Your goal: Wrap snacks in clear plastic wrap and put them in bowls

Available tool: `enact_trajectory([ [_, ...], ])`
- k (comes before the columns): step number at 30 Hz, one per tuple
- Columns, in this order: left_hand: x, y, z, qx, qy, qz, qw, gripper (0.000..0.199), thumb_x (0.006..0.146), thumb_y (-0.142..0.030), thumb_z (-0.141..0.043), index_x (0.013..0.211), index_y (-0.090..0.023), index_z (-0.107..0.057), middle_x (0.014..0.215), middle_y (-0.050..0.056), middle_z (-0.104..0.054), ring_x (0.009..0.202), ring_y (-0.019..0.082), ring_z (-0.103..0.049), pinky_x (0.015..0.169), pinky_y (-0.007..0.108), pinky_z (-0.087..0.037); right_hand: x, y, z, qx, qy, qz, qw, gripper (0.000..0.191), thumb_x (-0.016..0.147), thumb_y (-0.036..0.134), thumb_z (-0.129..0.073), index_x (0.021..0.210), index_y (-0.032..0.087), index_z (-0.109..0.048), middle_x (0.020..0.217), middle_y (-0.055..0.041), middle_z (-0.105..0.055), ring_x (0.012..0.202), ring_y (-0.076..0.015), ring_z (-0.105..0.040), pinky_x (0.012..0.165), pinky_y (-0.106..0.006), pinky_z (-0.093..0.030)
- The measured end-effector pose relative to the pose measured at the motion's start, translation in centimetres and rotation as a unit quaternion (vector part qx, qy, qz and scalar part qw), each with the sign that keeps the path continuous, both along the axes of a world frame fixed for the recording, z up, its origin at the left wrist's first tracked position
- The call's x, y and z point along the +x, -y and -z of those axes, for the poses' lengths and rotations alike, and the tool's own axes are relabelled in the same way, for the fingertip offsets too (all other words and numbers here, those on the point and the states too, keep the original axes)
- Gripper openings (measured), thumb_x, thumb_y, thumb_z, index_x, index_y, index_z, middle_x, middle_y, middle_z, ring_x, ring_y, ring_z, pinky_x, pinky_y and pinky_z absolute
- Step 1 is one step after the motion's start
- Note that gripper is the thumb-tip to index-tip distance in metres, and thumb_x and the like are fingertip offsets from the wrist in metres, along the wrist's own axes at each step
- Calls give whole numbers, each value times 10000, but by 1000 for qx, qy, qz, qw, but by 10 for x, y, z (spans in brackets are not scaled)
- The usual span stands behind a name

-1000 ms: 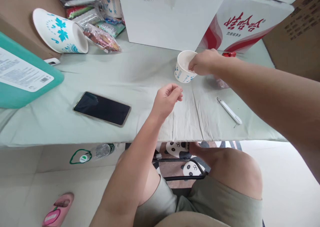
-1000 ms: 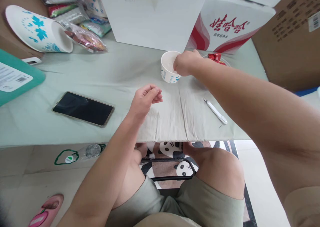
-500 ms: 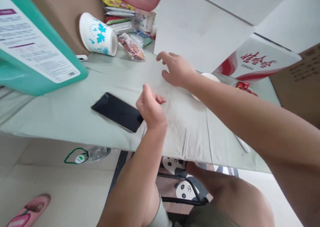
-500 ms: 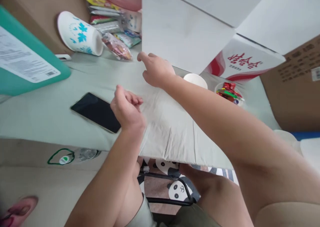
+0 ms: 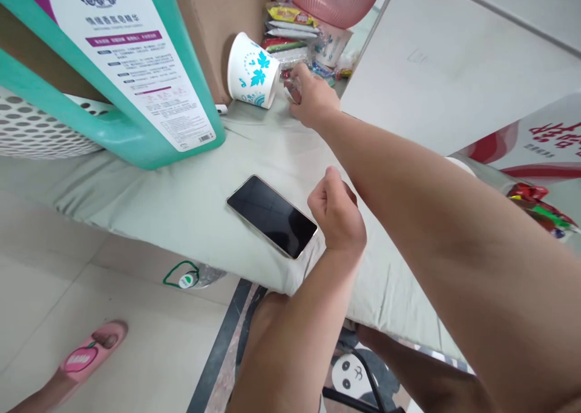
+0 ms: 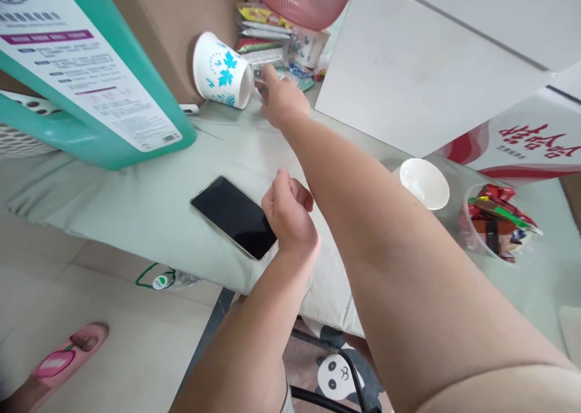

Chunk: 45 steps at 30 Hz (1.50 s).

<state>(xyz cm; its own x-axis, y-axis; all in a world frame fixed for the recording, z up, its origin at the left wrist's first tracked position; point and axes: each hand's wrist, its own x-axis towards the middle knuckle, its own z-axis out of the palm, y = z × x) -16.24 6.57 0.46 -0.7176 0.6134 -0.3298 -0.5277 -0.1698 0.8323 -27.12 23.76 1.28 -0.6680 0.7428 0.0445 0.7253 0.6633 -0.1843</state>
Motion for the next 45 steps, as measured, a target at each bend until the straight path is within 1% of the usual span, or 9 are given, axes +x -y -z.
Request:
enact_trajectory([
  [7, -13, 9, -2, 23, -7, -49, 999, 593, 1086, -546, -301, 619, -223, -134, 555, -30, -149, 496, 98, -234, 487, 300, -295, 57, 29, -1, 18, 5, -45, 999, 533, 871, 256, -546, 1396, 324, -488, 1292, -73, -681, 1063, -284, -668, 878, -409, -532],
  [14, -10, 18, 3, 17, -132, -47, 990, 592, 1065, -612, -265, 618, -224, -256, 574, -24, -216, 519, 114, -340, 515, 292, -348, 216, 135, 23, 35, -51, -35, 997, 406, 899, 294, -571, 1297, 374, -582, 1370, -73, -679, 1204, -319, -685, 900, -486, -596],
  [17, 4, 18, 5, 33, -166, 17, 985, 549, 1070, -495, -372, 610, -220, -256, 582, -24, -243, 533, 118, -339, 536, 292, -341, 290, 177, 44, 51, -119, 0, 992, 541, 863, 256, -627, 1355, 458, -529, 1421, -56, -662, 1274, -332, -682, 932, -563, -624],
  [21, 37, 13, 9, 46, -268, 204, 940, 480, 1022, -348, -508, 607, -217, -305, 583, -20, -349, 578, 129, -378, 596, 304, -343, 354, 205, 65, 63, -186, 40, 980, 877, 841, 237, -660, 1575, 494, -254, 1390, -62, -689, 1295, -360, -676, 996, -649, -607],
  [25, 75, 8, 21, -31, -399, 331, 854, 162, 924, -381, -649, 869, -237, -600, 895, 35, -608, 779, 188, -553, 763, 340, -440, 378, 204, 73, 79, -224, 54, 970, 776, 867, 209, -642, 1537, 487, -367, 1394, -72, -662, 1366, -338, -624, 1088, -637, -576],
  [28, 95, 9, 31, -34, -418, 411, 809, 371, 899, -436, -670, 1228, -271, -624, 1203, 101, -646, 1066, 283, -627, 947, 423, -482, 386, 198, 74, 103, -260, 83, 956, 661, 861, 182, -622, 1441, 478, -506, 1401, -94, -602, 1382, -323, -599, 1130, -637, -552],
  [32, 105, 8, 39, 76, -344, 502, 790, 564, 890, -428, -685, 1412, -282, -528, 1422, 110, -616, 1277, 290, -614, 1085, 405, -489, 396, 191, 67, 76, -278, 104, 952, 493, 850, 204, -589, 1274, 452, -635, 1330, -99, -579, 1433, -301, -541, 1178, -591, -531],
  [39, 115, -3, 54, 102, -328, 510, 788, 835, 679, -433, -903, 1425, -357, -535, 1389, 84, -614, 1214, 291, -663, 970, 390, -588, 420, 188, 57, 8, -326, 17, 945, 520, 844, 252, -558, 1357, 335, -527, 1342, -126, -616, 1458, -330, -515, 1213, -608, -474],
  [45, 124, -8, 67, 126, -505, 493, 698, 704, 788, -328, -757, 1444, -331, -502, 1404, 79, -565, 1172, 257, -630, 906, 379, -593, 469, 180, 45, 110, -317, 96, 937, 261, 890, 238, -572, 1145, 224, -626, 1158, -129, -710, 1235, -320, -669, 1042, -550, -561],
])
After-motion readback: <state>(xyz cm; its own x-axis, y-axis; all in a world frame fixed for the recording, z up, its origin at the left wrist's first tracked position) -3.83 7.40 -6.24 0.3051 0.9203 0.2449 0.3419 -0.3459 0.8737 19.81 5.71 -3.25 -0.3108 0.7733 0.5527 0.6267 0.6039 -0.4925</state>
